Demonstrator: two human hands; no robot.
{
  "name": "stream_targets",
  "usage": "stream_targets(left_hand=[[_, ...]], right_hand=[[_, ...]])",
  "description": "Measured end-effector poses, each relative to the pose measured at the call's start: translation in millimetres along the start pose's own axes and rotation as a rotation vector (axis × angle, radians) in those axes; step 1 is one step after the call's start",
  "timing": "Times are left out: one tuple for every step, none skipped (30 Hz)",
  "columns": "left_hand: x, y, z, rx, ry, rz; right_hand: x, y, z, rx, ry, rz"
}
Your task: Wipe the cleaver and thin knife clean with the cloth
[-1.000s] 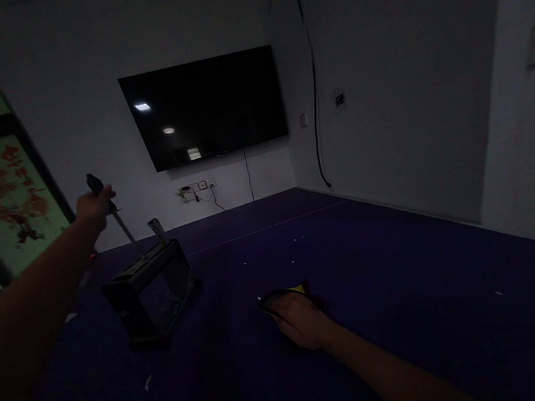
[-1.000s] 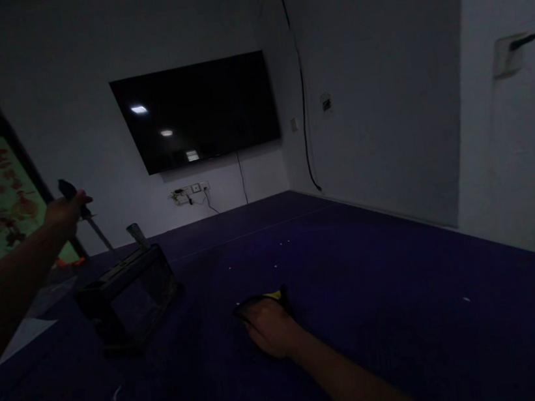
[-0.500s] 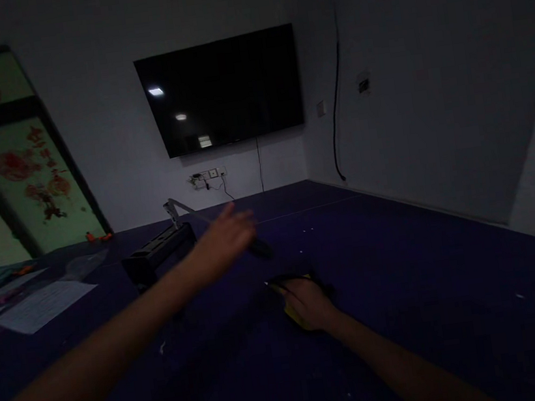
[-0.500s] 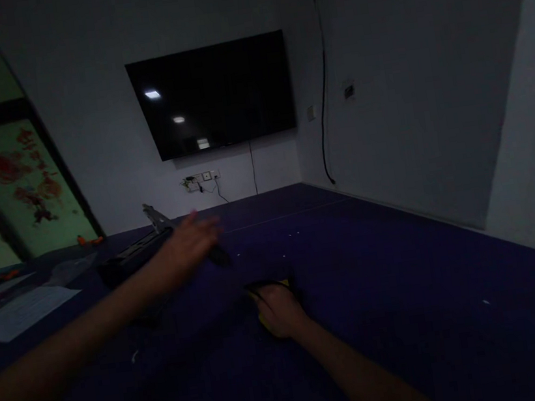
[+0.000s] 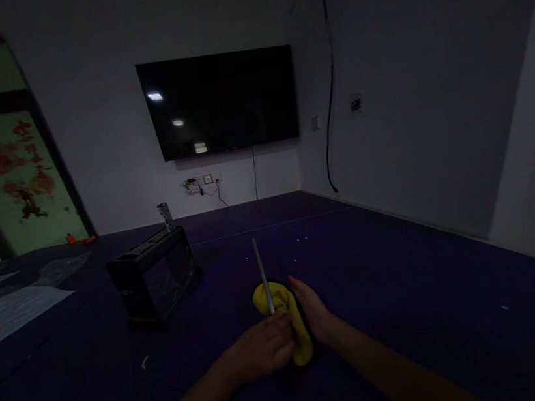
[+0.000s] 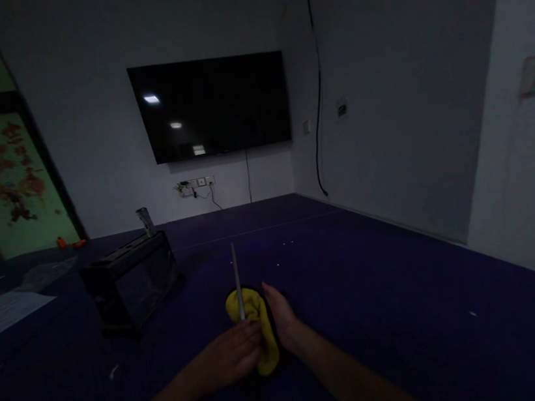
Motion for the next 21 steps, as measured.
stream_targets(left_hand=[[-1.9, 1.2, 0.3, 0.000, -0.002, -0.023], [-3.3, 2.4, 0.8, -0.006, -0.007, -0.050], [-4.0, 3.5, 1.3, -0.013, -0.016, -0.077], [-3.9, 4.4, 1.8, -0.022, -0.028, -0.102], [-3.3, 5.0, 2.3, -0.031, -0.039, -0.128], [-2.9, 5.4, 2.3, -0.029, -0.044, -0.161], [-2.6, 5.8, 2.4, -0.029, -0.043, -0.198], [-2.7, 6.5, 3.1, -0.038, -0.036, -0.236], [-3.4, 7.5, 4.0, -0.052, -0.022, -0.279], [-4.7, 9.0, 5.6, -0.072, -0.002, -0.326], [-6.6, 11.0, 7.6, -0.100, 0.031, -0.373], [-8.6, 13.2, 10.0, -0.128, 0.080, -0.418], [-10.8, 15.5, 12.6, -0.150, 0.154, -0.467], [-13.2, 17.6, 14.8, -0.156, 0.260, -0.523], [-15.6, 19.2, 17.2, -0.156, 0.399, -0.592], [-18.1, 20.5, 19.8, -0.145, 0.564, -0.680], [-20.7, 21.5, 22.3, -0.117, 0.742, -0.792], [-22.9, 22.5, 24.8, -0.074, 0.919, -0.925], [-24.2, 23.6, 27.5, -0.024, 1.084, -1.070], [-24.1, 24.6, 30.3, 0.025, 1.231, -1.218], [-22.4, 25.2, 33.0, 0.064, 1.363, -1.355]], right_hand=[[-0.6, 1.7, 2.2, -0.009, -0.133, 0.081], [-0.6, 3.9, 4.7, -0.005, -0.302, 0.185], [-0.4, 6.3, 7.6, 0.006, -0.482, 0.298], [-0.6, 8.5, 10.5, 0.014, -0.629, 0.394], [-0.9, 10.3, 13.0, 0.019, -0.744, 0.474], [-1.1, 11.6, 14.8, 0.018, -0.821, 0.535], [-1.0, 12.4, 15.9, 0.011, -0.867, 0.578], [-0.8, 12.5, 16.2, 0.005, -0.898, 0.597], [-0.5, 12.0, 15.7, 0.008, -0.918, 0.595], [-0.2, 11.1, 14.5, 0.017, -0.935, 0.579], [-0.1, 10.1, 13.0, 0.034, -0.957, 0.560], [-0.1, 8.9, 11.1, 0.055, -0.975, 0.535], [-0.4, 7.8, 9.1, 0.076, -0.983, 0.507], [-1.0, 6.7, 7.0, 0.094, -0.981, 0.479], [-1.7, 5.8, 5.0, 0.106, -0.975, 0.458], [-2.5, 5.1, 3.2, 0.117, -0.975, 0.442], [-3.1, 4.5, 1.3, 0.129, -0.973, 0.429], [-3.6, 3.9, -0.8, 0.143, -0.966, 0.417], [-4.1, 3.3, -3.2, 0.155, -0.947, 0.401], [-5.0, 2.5, -5.6, 0.159, -0.905, 0.373], [-6.3, 1.6, -7.9, 0.159, -0.850, 0.337]])
Point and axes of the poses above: each hand's wrist, its own y-axis away from the middle knuckle, its own z-axis out of the palm, x = y × z, the point moved 4 cm from there along -y, towards the middle knuckle, and after that the axes turned 8 degrees about -z, right-handed, at the moved point
